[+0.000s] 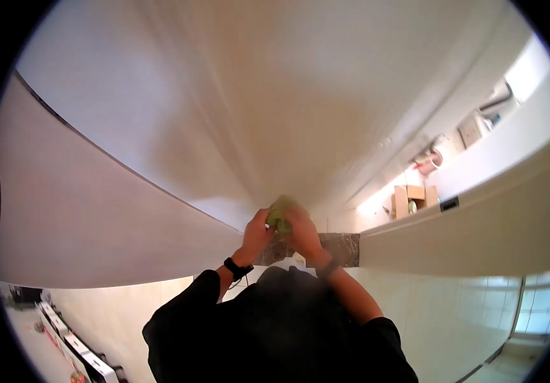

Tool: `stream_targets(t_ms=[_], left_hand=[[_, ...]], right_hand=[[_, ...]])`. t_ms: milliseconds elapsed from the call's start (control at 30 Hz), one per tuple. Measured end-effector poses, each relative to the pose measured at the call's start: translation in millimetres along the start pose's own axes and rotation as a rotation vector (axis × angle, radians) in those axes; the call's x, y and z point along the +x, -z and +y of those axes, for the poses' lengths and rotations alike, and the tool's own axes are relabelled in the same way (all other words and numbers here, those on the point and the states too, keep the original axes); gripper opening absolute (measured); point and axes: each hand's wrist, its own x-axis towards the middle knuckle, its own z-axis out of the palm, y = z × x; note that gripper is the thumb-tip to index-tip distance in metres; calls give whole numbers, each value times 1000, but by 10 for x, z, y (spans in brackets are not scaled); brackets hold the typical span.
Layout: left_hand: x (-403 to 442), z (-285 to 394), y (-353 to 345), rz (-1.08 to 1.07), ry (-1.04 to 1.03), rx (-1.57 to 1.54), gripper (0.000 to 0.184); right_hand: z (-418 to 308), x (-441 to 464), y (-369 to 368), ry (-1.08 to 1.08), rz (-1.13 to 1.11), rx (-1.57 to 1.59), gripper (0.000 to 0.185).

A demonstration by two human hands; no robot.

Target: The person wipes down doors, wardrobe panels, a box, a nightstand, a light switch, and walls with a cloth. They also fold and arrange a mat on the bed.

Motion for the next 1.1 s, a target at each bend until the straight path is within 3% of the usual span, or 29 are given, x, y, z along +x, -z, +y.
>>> stream_targets(t_ms=[200, 267, 367, 667, 933, 1000, 1100], left_hand=[[-491, 399, -36, -265, -280, -3, 44], [-711, 397, 19, -352, -462, 51, 45], [-1134, 468, 239, -375, -546, 101, 47], [-1938, 655, 1393, -169, -619, -72, 69], [-2279, 292, 3149, 185, -708, -94, 64], [-2301, 85, 3485, 290, -762, -15, 51], [-2253, -274, 3785, 262, -626, -73, 48]], right_hand=[[-237, -1028, 17, -143, 338, 3, 60], [-468, -1337, -37, -218, 425, 46, 60], [-977, -1702, -159, -257, 525, 79, 59], [-2354, -1789, -397, -43, 671, -14, 49], [-3746, -1067, -1209, 349, 697, 2, 41], [-3909, -878, -1560, 367, 694, 20, 43], [-4051, -665, -2012, 315, 671, -28, 46]])
